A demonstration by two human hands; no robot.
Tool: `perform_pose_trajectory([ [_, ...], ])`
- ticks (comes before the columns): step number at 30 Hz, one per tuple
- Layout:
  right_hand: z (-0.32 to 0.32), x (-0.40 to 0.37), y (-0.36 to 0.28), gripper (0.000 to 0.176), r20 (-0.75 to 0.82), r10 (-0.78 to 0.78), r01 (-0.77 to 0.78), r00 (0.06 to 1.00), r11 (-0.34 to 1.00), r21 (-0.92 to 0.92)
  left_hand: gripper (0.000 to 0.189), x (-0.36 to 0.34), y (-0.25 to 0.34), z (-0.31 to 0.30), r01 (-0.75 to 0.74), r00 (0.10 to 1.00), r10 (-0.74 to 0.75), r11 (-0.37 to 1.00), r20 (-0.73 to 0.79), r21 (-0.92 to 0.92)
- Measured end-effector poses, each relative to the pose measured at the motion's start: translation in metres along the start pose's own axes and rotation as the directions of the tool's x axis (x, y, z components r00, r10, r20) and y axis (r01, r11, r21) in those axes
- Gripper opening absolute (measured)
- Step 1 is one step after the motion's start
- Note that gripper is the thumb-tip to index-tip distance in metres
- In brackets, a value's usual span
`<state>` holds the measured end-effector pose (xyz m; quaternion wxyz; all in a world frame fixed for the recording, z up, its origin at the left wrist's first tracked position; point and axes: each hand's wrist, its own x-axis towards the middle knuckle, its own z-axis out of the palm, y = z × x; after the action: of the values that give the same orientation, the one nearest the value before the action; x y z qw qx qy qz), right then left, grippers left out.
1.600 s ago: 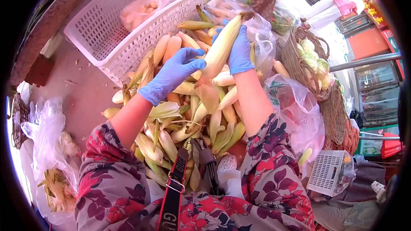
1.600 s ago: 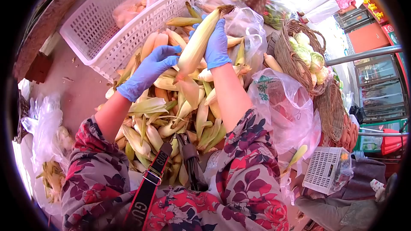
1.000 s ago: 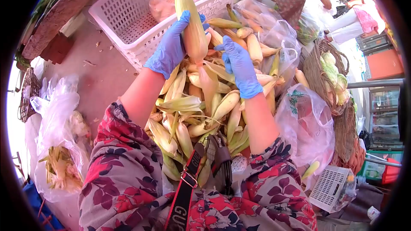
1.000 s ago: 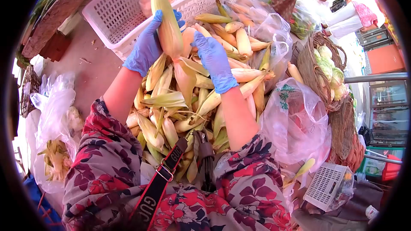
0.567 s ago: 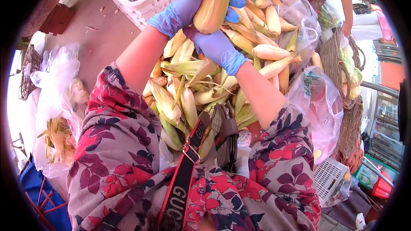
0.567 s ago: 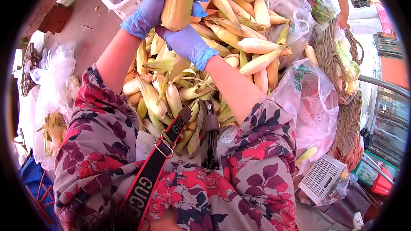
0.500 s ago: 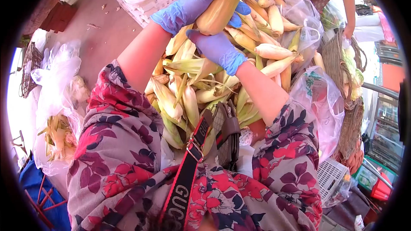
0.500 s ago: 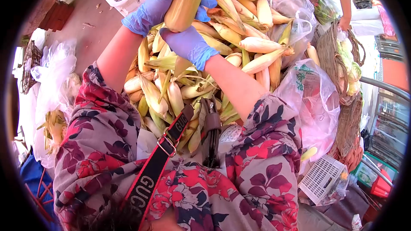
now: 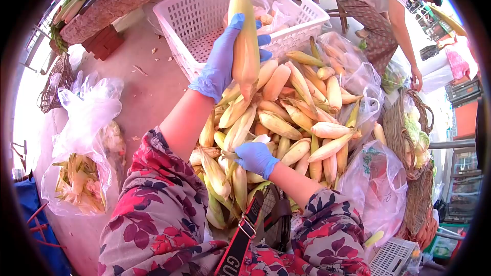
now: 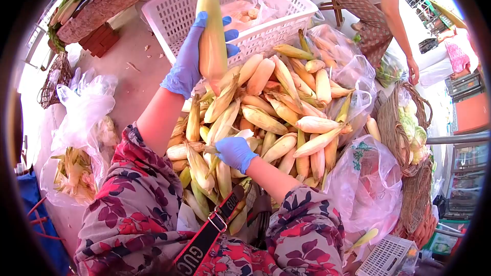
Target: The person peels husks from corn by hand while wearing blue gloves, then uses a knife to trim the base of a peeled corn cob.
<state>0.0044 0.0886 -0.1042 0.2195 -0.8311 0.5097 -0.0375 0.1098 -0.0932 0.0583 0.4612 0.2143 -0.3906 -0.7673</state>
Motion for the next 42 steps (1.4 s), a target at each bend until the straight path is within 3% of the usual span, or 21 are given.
perform_pose_trajectory([
  [4,-0.076,0.002,0.011,0.022,-0.236,0.265,-0.204,0.935,0.945,0.254,0.062,0.004,0.065,-0.041,-0.513,0.858,0.488,0.829,-0.160,-0.223],
  [5,-0.108,-0.001,0.008,0.029,-0.203,0.506,-0.271,0.838,0.710,0.650,0.065,0.021,0.078,-0.084,-0.494,0.809,0.579,0.761,0.098,-0.421],
  [6,-0.124,0.004,0.024,0.036,-0.285,0.553,-0.034,0.783,0.495,0.868,0.064,0.000,0.088,-0.082,-0.479,0.806,0.579,0.759,0.121,-0.440],
  [8,-0.162,-0.003,0.052,0.036,-0.363,0.579,0.189,0.730,0.340,0.921,0.063,-0.045,0.085,-0.069,-0.371,0.847,0.482,0.838,0.225,-0.401],
  [9,-0.174,-0.004,0.060,0.037,-0.428,0.516,0.289,0.742,0.329,0.899,0.063,-0.068,0.074,-0.059,-0.265,0.854,0.390,0.896,0.345,-0.356],
  [12,-0.198,-0.024,0.067,0.037,-0.429,0.516,0.167,0.742,0.478,0.862,0.062,-0.121,0.032,-0.034,0.084,0.751,0.021,0.988,0.660,-0.127],
  [13,-0.198,-0.047,0.071,0.037,-0.440,0.461,0.140,0.770,0.551,0.823,0.062,-0.120,0.021,-0.032,0.151,0.763,-0.052,0.984,0.645,-0.099],
  [16,-0.210,-0.132,0.071,0.038,-0.193,0.645,-0.405,0.739,0.655,0.638,0.061,-0.081,0.018,-0.036,0.187,0.891,-0.095,0.968,0.444,-0.167],
  [18,-0.205,-0.202,0.055,0.045,0.082,0.772,-0.705,0.630,0.524,0.478,0.062,-0.047,0.016,-0.033,0.202,0.924,-0.110,0.954,0.366,-0.223],
  [20,-0.162,-0.275,0.040,0.053,0.290,0.856,-0.882,0.428,0.325,0.343,0.063,-0.029,0.002,-0.011,0.268,0.908,-0.163,0.934,0.386,-0.236],
  [23,-0.061,-0.388,0.004,0.057,0.460,0.814,-0.935,0.355,0.317,0.160,0.063,-0.036,-0.050,0.053,0.369,0.900,-0.319,0.921,0.296,-0.127],
  [26,-0.031,-0.437,-0.008,0.056,0.321,0.821,-0.837,0.472,0.532,-0.131,0.059,-0.056,-0.118,0.109,0.402,0.845,-0.365,0.916,0.391,-0.014],
  [28,-0.074,-0.402,-0.011,0.068,-0.101,0.891,-0.851,0.442,0.452,0.266,0.056,-0.083,-0.158,0.149,0.487,0.812,-0.422,0.871,0.403,-0.069],
  [30,-0.112,-0.342,-0.019,0.068,-0.241,0.875,-0.411,0.420,0.419,0.810,0.061,-0.108,-0.196,0.184,0.516,0.775,-0.404,0.848,0.486,-0.119],
  [33,-0.106,-0.305,0.004,0.071,-0.353,0.871,-0.268,0.343,0.451,0.851,0.069,-0.149,-0.225,0.217,0.318,0.645,-0.423,0.906,0.637,0.279],
  [34,-0.092,-0.313,0.022,0.062,-0.453,0.838,-0.178,0.305,0.518,0.837,0.072,-0.148,-0.224,0.220,-0.065,0.648,-0.268,0.913,0.713,0.402],
  [35,-0.087,-0.328,0.038,0.059,-0.450,0.859,-0.219,0.245,0.502,0.837,0.075,-0.145,-0.222,0.220,-0.434,0.581,-0.148,0.775,0.801,0.458],
  [36,-0.087,-0.345,0.055,0.055,-0.444,0.876,-0.263,0.186,0.480,0.837,0.074,-0.140,-0.229,0.210,-0.567,0.564,-0.170,0.632,0.808,0.529],
  [38,-0.073,-0.392,0.099,0.052,-0.544,0.836,-0.403,0.067,0.522,0.752,0.056,-0.124,-0.235,0.180,-0.497,0.585,-0.364,0.545,0.725,0.675],
  [40,-0.051,-0.444,0.144,0.054,-0.558,0.829,-0.572,0.037,0.476,0.668,0.050,-0.099,-0.234,0.144,-0.449,0.620,-0.586,0.281,0.522,0.848],
  [42,-0.029,-0.490,0.180,0.054,-0.490,0.870,-0.763,0.060,0.356,0.539,0.046,-0.079,-0.244,0.091,-0.464,0.693,-0.607,0.037,0.389,0.885],
])
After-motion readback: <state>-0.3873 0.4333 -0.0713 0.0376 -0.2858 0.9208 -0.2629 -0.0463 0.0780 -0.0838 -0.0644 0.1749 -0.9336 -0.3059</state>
